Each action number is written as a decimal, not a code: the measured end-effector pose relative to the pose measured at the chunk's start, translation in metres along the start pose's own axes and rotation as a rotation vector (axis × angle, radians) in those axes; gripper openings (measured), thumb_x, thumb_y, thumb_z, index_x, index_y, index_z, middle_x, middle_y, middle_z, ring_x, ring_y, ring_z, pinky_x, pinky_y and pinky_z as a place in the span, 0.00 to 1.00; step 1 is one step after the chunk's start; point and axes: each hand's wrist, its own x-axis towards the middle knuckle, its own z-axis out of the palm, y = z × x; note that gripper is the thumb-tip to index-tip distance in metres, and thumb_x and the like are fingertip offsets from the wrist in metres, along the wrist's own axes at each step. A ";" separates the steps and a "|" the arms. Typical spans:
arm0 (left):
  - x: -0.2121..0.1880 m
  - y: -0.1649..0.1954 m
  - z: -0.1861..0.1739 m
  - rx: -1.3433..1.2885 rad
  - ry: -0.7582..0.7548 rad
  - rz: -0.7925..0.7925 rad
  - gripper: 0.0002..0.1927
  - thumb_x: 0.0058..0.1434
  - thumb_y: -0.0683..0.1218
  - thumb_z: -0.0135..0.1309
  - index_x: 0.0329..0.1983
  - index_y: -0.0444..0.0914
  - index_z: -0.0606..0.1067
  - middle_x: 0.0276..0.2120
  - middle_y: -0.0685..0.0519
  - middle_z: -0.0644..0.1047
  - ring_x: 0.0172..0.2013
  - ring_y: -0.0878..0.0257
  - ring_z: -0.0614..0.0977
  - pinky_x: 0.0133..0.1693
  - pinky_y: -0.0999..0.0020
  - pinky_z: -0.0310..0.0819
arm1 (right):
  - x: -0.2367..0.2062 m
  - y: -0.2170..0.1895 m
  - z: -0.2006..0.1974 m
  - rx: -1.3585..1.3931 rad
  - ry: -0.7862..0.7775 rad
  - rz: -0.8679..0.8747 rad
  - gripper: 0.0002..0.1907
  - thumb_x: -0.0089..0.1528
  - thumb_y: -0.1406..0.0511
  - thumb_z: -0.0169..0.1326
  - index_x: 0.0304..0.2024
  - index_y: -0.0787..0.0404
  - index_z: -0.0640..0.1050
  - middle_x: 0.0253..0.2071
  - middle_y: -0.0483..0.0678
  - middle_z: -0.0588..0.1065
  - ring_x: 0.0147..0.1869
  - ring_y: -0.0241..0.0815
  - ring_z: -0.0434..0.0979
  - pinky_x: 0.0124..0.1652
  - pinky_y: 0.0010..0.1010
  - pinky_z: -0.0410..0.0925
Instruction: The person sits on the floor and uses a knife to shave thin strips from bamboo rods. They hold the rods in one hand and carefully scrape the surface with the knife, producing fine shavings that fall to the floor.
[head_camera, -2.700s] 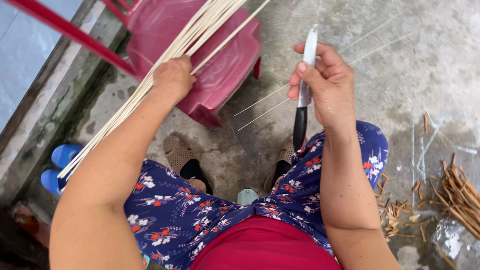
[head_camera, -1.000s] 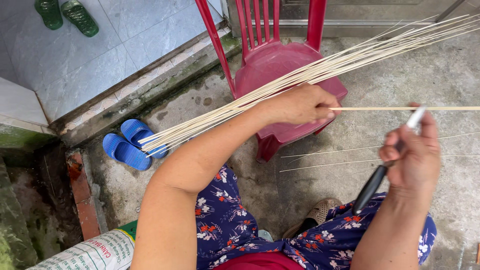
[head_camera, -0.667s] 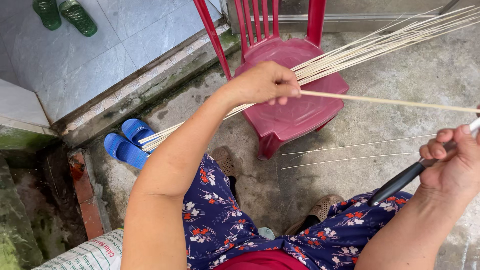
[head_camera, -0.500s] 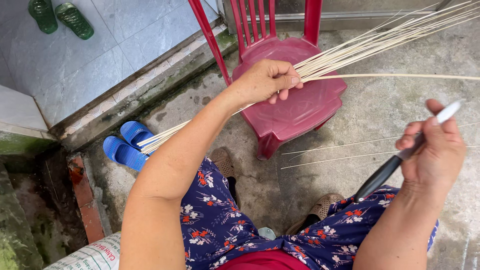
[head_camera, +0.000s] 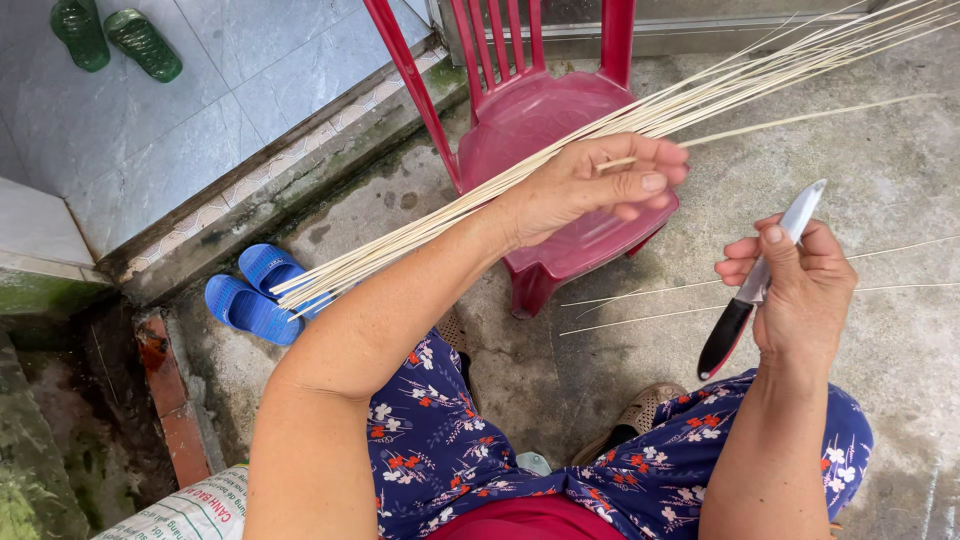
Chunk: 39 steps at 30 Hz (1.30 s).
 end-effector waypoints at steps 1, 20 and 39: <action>-0.003 0.005 0.002 -0.052 -0.046 0.066 0.23 0.73 0.47 0.54 0.70 0.41 0.68 0.59 0.52 0.78 0.55 0.69 0.82 0.56 0.73 0.78 | 0.000 -0.001 0.002 -0.004 -0.001 -0.009 0.08 0.74 0.68 0.57 0.50 0.69 0.76 0.36 0.53 0.79 0.35 0.42 0.81 0.38 0.30 0.77; 0.003 0.013 0.060 0.518 0.144 0.510 0.13 0.74 0.44 0.56 0.60 0.42 0.78 0.50 0.54 0.84 0.49 0.67 0.87 0.49 0.75 0.86 | -0.063 -0.066 0.051 0.152 -0.242 -0.141 0.33 0.78 0.59 0.49 0.78 0.63 0.52 0.27 0.47 0.72 0.23 0.27 0.63 0.25 0.12 0.55; 0.001 0.011 0.076 0.672 0.199 0.598 0.14 0.70 0.41 0.62 0.57 0.45 0.78 0.48 0.56 0.83 0.42 0.68 0.88 0.40 0.77 0.85 | -0.089 -0.084 0.075 0.031 -0.346 -0.091 0.31 0.75 0.65 0.46 0.76 0.60 0.51 0.32 0.58 0.76 0.23 0.28 0.64 0.26 0.15 0.59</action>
